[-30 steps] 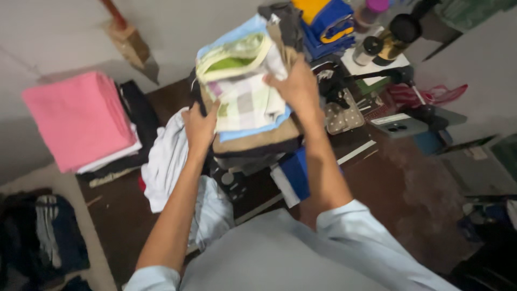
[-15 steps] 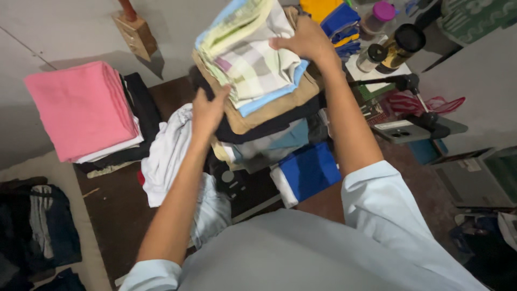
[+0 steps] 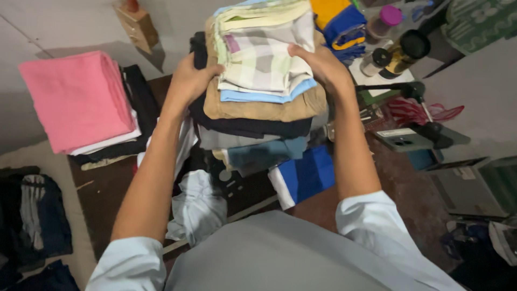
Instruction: The person folds various garments including blue shorts, white shorts, and a pink shirt on a wooden table. They smooth each item, fold it into a compact rectangle, and place it into a neat stack. The person also briefly opens a drawer and handles a small box before returning to folding.
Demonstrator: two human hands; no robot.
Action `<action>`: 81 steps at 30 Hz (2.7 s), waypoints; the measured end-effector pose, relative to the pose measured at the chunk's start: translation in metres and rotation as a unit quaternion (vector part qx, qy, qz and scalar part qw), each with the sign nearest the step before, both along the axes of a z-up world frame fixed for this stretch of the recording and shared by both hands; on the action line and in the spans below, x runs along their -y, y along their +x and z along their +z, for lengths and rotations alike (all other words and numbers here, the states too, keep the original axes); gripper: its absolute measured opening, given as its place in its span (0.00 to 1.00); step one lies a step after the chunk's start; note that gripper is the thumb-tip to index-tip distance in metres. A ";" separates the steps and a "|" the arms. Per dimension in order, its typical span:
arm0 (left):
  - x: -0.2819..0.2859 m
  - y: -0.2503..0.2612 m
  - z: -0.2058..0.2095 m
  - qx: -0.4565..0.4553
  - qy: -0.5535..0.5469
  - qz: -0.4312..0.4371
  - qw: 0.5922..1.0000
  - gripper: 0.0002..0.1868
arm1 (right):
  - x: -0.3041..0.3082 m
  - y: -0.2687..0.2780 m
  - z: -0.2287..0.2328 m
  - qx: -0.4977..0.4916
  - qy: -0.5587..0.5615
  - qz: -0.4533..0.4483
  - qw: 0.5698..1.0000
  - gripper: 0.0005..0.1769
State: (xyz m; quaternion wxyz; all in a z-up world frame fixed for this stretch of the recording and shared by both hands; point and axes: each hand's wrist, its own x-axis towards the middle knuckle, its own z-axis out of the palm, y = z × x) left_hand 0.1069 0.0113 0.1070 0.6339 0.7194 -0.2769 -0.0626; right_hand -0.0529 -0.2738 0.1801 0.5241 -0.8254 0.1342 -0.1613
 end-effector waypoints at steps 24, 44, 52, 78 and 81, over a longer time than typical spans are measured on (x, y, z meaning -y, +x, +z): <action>0.023 -0.024 -0.101 -0.145 0.045 0.029 0.988 0.66 | -0.052 -0.047 -0.049 0.023 -0.311 -0.204 0.928 0.46; 0.002 -0.043 -0.085 -0.214 0.026 -0.007 0.976 0.44 | -0.066 -0.063 -0.054 -0.127 -0.197 -0.247 0.940 0.64; 0.008 -0.029 -0.101 -0.152 0.041 0.011 0.987 0.44 | -0.035 -0.054 -0.051 -0.243 -0.145 -0.191 0.940 0.56; -0.004 -0.060 -0.039 -0.307 0.126 -0.053 0.942 0.55 | 0.017 -0.039 -0.058 -0.258 -0.121 -0.075 0.955 0.54; -0.003 -0.057 -0.050 -0.310 0.082 -0.080 0.944 0.55 | 0.016 -0.039 -0.061 -0.209 -0.118 -0.061 0.969 0.52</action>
